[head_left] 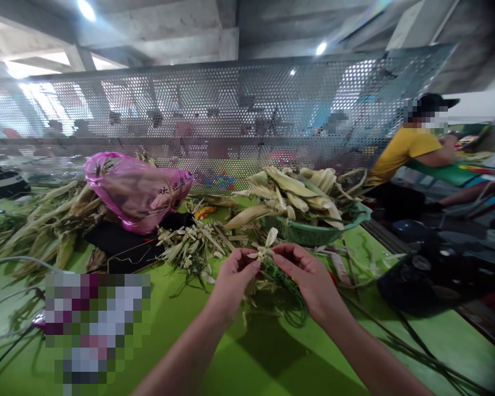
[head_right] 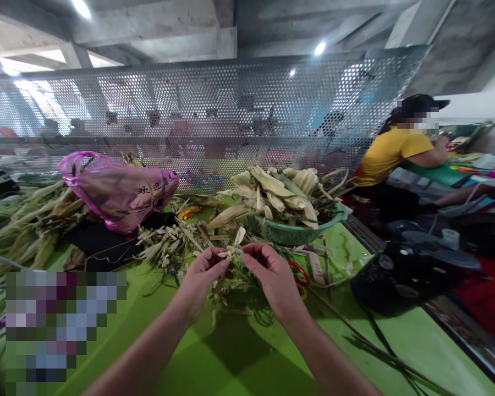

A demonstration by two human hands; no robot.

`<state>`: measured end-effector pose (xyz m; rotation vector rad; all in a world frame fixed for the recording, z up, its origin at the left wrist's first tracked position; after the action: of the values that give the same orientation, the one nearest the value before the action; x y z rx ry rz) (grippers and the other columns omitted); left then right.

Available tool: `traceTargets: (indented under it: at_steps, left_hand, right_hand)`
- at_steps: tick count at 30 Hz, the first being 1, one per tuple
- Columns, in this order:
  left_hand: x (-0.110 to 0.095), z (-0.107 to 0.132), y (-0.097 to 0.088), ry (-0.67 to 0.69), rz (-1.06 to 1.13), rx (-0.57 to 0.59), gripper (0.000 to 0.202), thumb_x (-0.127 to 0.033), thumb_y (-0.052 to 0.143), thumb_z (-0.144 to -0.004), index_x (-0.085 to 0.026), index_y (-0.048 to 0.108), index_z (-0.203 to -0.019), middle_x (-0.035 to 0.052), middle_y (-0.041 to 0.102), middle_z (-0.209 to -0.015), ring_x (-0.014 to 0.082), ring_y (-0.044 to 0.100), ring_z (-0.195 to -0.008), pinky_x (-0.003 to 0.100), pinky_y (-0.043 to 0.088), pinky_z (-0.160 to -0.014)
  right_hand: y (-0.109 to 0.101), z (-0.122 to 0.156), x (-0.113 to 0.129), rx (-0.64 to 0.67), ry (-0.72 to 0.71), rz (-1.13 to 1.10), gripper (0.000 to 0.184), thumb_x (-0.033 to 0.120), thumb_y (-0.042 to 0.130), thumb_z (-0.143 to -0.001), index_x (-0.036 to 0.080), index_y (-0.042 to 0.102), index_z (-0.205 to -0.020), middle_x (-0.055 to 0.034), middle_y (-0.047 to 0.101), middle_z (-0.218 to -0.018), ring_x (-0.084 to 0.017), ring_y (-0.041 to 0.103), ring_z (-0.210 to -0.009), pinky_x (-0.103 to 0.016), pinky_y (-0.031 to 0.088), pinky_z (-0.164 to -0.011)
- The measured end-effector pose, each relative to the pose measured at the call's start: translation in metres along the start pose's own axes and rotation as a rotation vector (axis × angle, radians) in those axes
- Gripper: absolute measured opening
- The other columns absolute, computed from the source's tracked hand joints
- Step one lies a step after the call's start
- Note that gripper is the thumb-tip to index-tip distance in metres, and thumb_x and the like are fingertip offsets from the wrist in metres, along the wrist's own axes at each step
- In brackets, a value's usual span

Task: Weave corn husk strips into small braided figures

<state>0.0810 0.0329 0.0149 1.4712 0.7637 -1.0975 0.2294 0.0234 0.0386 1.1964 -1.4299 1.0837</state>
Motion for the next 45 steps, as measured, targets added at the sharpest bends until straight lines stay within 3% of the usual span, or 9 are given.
traceTargets:
  at_steps: [5,14,19,25,31,36,41,45]
  left_hand:
    - [-0.003,0.007,0.008,-0.052,-0.013,0.057,0.033,-0.035,0.072,-0.071,-0.017,0.06,-0.096,0.0002,0.06,-0.077,0.0103,0.056,-0.066,0.022,0.044,-0.061]
    - [0.001,0.005,0.003,-0.054,-0.083,0.001,0.032,-0.043,0.072,-0.071,-0.016,0.059,-0.082,-0.0031,0.053,-0.067,0.0058,0.048,-0.053,0.018,0.036,-0.05]
    - [0.006,0.006,0.003,-0.095,-0.082,0.019,0.033,-0.044,0.071,-0.071,-0.017,0.056,-0.083,-0.0034,0.054,-0.064,0.0052,0.045,-0.048,0.017,0.026,-0.043]
    - [0.003,0.007,0.004,-0.1,-0.054,0.02,0.032,-0.042,0.073,-0.067,-0.018,0.055,-0.077,-0.0032,0.053,-0.063,0.0085,0.05,-0.055,0.019,0.035,-0.049]
    - [0.004,0.005,0.005,-0.079,-0.105,0.041,0.016,-0.028,0.066,-0.069,-0.017,0.055,-0.07,-0.0023,0.052,-0.065,0.0086,0.049,-0.057,0.021,0.038,-0.056]
    - [-0.001,0.008,0.008,-0.019,-0.215,0.067,0.015,-0.027,0.062,-0.072,-0.019,0.062,-0.084,-0.0023,0.053,-0.072,0.0086,0.043,-0.057,0.021,0.033,-0.054]
    - [-0.004,0.006,0.006,0.088,-0.249,0.052,0.022,-0.037,0.067,-0.074,-0.017,0.062,-0.08,-0.0026,0.052,-0.067,0.0086,0.04,-0.059,0.021,0.031,-0.056]
    - [-0.001,0.001,-0.004,0.068,-0.223,-0.018,0.022,-0.037,0.067,-0.073,-0.016,0.061,-0.074,-0.0032,0.048,-0.062,0.0082,0.037,-0.055,0.021,0.027,-0.053]
  right_hand:
    - [0.0,0.002,0.002,0.01,-0.013,0.099,0.026,0.044,0.068,-0.075,0.018,0.065,-0.081,-0.0032,0.063,-0.078,-0.018,0.055,-0.075,-0.03,0.044,-0.07]
    - [0.006,0.005,0.002,0.023,-0.051,0.144,0.024,0.041,0.069,-0.074,0.018,0.062,-0.071,0.0014,0.056,-0.066,-0.014,0.049,-0.065,-0.027,0.04,-0.063]
    - [0.008,0.007,0.004,0.031,-0.075,0.187,0.023,0.039,0.068,-0.075,0.018,0.061,-0.07,0.0015,0.056,-0.064,-0.014,0.048,-0.064,-0.027,0.039,-0.062]
    - [0.009,0.006,0.003,0.063,-0.063,0.187,0.024,0.04,0.069,-0.074,0.019,0.059,-0.069,0.0013,0.056,-0.065,-0.015,0.05,-0.065,-0.027,0.042,-0.063]
    - [0.001,0.002,0.007,0.036,-0.068,0.15,0.025,0.042,0.068,-0.076,0.019,0.062,-0.086,-0.002,0.062,-0.079,-0.018,0.054,-0.074,-0.029,0.044,-0.069]
    - [0.003,0.007,0.011,0.033,-0.031,0.146,0.02,0.039,0.066,-0.077,0.019,0.063,-0.076,-0.0001,0.059,-0.072,-0.016,0.05,-0.069,-0.028,0.041,-0.067]
    - [0.014,0.009,0.016,0.112,-0.043,0.097,0.019,0.038,0.062,-0.078,0.02,0.062,-0.072,0.0013,0.057,-0.068,-0.015,0.05,-0.066,-0.026,0.04,-0.064]
    - [0.0,-0.003,0.017,0.252,-0.092,0.374,0.023,0.041,0.053,-0.087,0.022,0.067,-0.088,-0.0019,0.065,-0.079,-0.02,0.056,-0.075,-0.029,0.042,-0.069]
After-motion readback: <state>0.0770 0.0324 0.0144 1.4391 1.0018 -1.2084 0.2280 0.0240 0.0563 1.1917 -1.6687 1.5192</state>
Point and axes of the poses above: each hand's wrist, its own z-axis away from the middle knuckle, its own y-axis out of the palm, x = y × z, the point moved 8 cm from there along -z, towards the middle knuckle
